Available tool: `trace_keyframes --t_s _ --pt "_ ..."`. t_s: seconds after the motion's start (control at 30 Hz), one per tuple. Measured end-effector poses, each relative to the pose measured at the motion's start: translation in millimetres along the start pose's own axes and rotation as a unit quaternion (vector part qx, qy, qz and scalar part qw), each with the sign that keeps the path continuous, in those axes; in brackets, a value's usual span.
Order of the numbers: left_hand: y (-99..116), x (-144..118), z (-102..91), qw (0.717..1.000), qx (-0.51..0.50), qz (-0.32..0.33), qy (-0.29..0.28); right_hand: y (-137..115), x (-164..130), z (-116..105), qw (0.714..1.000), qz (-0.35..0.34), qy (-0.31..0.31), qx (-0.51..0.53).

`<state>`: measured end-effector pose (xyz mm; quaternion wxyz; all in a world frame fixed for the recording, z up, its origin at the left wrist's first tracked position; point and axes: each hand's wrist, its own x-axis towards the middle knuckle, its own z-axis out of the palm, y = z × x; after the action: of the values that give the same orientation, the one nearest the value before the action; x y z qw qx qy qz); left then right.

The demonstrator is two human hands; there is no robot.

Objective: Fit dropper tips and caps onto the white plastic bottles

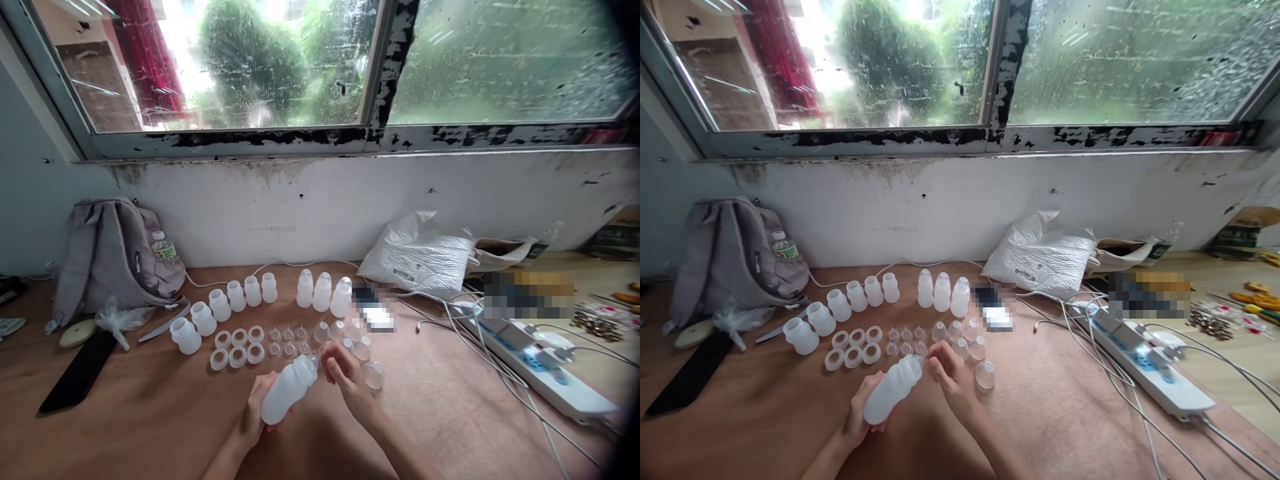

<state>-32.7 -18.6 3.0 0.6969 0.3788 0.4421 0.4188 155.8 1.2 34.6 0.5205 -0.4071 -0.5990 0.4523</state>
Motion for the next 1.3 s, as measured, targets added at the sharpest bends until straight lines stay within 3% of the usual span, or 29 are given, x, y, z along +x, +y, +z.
trace_keyframes --t_s 0.13,0.37,0.57,0.87,1.03,1.3 --pt "5 1 0.1 0.990 0.102 0.087 -0.041 2 -3 4 0.997 0.015 0.041 -0.057" --pt "20 -5 -0.4 0.952 0.229 0.197 -0.041 0 0 -3 0.999 0.012 0.029 -0.038" --pt "15 0 -1.4 0.935 0.245 0.255 0.014 1 0 -9 0.988 -0.017 0.155 -0.006" --pt "-4 5 -2.8 0.942 0.274 0.192 -0.002 5 -2 -5 0.990 -0.004 0.143 0.002" --pt "-4 5 -4.8 0.917 0.347 0.196 -0.007 5 -2 -5 0.989 -0.004 0.148 -0.009" --pt "5 7 -9.6 0.891 0.386 0.234 0.044 4 -4 -1 0.991 0.002 0.129 -0.019"
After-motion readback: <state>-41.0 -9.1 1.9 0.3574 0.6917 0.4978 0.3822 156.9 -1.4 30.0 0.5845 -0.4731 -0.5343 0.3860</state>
